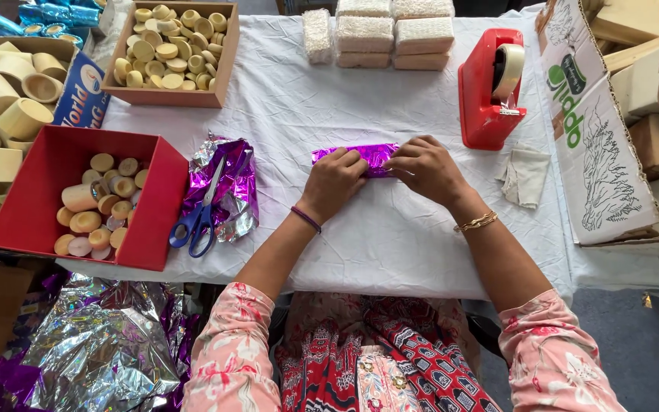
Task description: Wrapping small blocks in decorative purple foil and securing them with tape.
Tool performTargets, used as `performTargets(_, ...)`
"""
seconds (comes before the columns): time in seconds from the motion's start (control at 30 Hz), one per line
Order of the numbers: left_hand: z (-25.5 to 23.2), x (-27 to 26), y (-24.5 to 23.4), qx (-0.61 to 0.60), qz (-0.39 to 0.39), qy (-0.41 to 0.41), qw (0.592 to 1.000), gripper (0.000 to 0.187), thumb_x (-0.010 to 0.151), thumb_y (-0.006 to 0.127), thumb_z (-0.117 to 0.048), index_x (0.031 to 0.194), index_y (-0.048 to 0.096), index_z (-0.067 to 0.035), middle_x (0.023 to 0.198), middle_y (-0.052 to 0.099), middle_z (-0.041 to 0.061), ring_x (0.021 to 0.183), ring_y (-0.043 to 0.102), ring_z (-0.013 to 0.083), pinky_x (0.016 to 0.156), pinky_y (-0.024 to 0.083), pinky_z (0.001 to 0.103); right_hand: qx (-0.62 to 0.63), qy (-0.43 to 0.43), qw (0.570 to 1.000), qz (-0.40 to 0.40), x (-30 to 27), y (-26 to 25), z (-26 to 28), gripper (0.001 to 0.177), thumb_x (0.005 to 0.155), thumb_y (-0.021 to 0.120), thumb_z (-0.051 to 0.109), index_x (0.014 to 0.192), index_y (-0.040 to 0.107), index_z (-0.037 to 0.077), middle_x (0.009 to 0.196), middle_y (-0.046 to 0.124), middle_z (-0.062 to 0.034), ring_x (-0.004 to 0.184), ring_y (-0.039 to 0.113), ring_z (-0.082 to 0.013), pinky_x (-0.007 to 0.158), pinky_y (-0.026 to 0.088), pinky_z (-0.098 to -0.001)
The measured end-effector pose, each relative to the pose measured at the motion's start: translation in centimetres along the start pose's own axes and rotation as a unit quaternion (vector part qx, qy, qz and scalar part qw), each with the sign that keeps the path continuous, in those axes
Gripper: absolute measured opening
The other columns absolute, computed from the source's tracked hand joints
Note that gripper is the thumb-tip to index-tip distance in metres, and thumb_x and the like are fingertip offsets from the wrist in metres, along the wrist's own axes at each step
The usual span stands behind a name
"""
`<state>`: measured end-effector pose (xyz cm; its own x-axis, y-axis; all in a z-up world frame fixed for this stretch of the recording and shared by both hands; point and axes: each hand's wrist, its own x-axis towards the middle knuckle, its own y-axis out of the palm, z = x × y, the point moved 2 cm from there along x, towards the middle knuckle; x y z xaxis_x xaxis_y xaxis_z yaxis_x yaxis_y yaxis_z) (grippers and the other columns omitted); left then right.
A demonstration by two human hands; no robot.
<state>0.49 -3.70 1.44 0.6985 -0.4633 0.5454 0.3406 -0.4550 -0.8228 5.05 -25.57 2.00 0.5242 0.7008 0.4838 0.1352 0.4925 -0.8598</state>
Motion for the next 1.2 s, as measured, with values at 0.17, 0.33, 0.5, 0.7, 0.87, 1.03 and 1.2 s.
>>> performTargets(0.17, -0.1, 0.1, -0.3, -0.019, -0.001, -0.001, 1.0, 0.035, 0.072, 0.087, -0.022, 0.093, 0.064, -0.007, 0.096, 0.064, 0.007, 0.096, 0.064, 0.0263, 0.084, 0.053, 0.04, -0.029, -0.016, 0.999, 0.038, -0.7, -0.5, 0.2, 0.01, 0.087, 0.078, 0.017, 0.096, 0.076, 0.016, 0.095, 0.072, -0.0005, 0.094, 0.065, -0.0204, 0.099, 0.048, -0.0392)
performTargets(0.33, -0.1, 0.0, -0.1, -0.021, 0.0, -0.007, 1.0, 0.035, 0.073, 0.088, -0.022, 0.094, 0.064, -0.008, 0.097, 0.064, 0.006, 0.097, 0.064, 0.0259, 0.085, 0.053, 0.039, -0.061, 0.035, 0.985, 0.155, -1.4, -1.7, 0.1, 0.006, 0.084, 0.076, 0.016, 0.089, 0.073, 0.016, 0.094, 0.069, 0.0011, 0.099, 0.065, -0.0181, 0.098, 0.048, -0.0358)
performTargets(0.5, -0.2, -0.1, -0.4, -0.019, 0.001, -0.005, 1.0, 0.032, 0.075, 0.087, -0.021, 0.094, 0.064, -0.008, 0.097, 0.064, 0.006, 0.096, 0.063, 0.0261, 0.085, 0.053, 0.04, -0.085, -0.037, 0.995, 0.023, -0.5, -0.7, 0.2, 0.025, 0.086, 0.076, 0.017, 0.111, 0.074, 0.014, 0.108, 0.068, -0.0026, 0.108, 0.063, -0.023, 0.099, 0.047, -0.0386)
performTargets(0.7, -0.2, -0.1, -0.3, -0.019, 0.008, -0.004, 1.0, 0.034, 0.072, 0.087, -0.02, 0.093, 0.064, -0.007, 0.095, 0.063, 0.007, 0.094, 0.063, 0.026, 0.083, 0.054, 0.039, -0.037, 0.03, 0.993, 0.106, -1.4, -1.4, -0.3, 0.023, 0.083, 0.078, 0.025, 0.103, 0.07, 0.019, 0.108, 0.07, 0.0009, 0.109, 0.064, -0.0207, 0.101, 0.048, -0.0374)
performTargets(0.87, 0.1, -0.5, 0.0, -0.008, -0.018, 0.012, 1.0, 0.032, 0.079, 0.083, -0.03, 0.096, 0.066, -0.009, 0.098, 0.065, 0.006, 0.097, 0.064, 0.0264, 0.094, 0.051, 0.044, -0.026, 0.01, 1.0, -0.015, 3.1, -1.0, 2.4, 0.066, 0.073, 0.083, 0.04, 0.127, 0.069, 0.005, 0.116, 0.069, -0.0107, 0.108, 0.063, -0.0277, 0.096, 0.043, -0.0464)
performTargets(1.03, 1.7, -1.1, -2.2, -0.006, -0.166, 0.007, 0.986, 0.047, 0.084, 0.075, -0.039, 0.12, 0.067, -0.009, 0.108, 0.069, 0.006, 0.099, 0.065, 0.0217, 0.105, 0.038, 0.056, -0.014, 0.128, 0.985, 0.117, 4.7, 1.5, 2.0, 0.056, 0.068, 0.085, 0.044, 0.115, 0.074, 0.013, 0.1, 0.071, -0.005, 0.1, 0.064, -0.0255, 0.096, 0.044, -0.0437)
performTargets(1.2, 5.3, -2.2, -1.3, -0.314, -0.331, -0.318, 0.831, 0.06, 0.1, 0.069, -0.04, 0.146, 0.046, -0.009, 0.128, 0.059, 0.006, 0.107, 0.058, 0.0179, 0.093, 0.047, 0.035, 0.001, 0.186, 0.971, -0.149, 3.5, 1.5, 2.0, 0.054, 0.068, 0.09, 0.042, 0.109, 0.071, 0.012, 0.102, 0.068, -0.0044, 0.105, 0.063, -0.0252, 0.098, 0.041, -0.04)
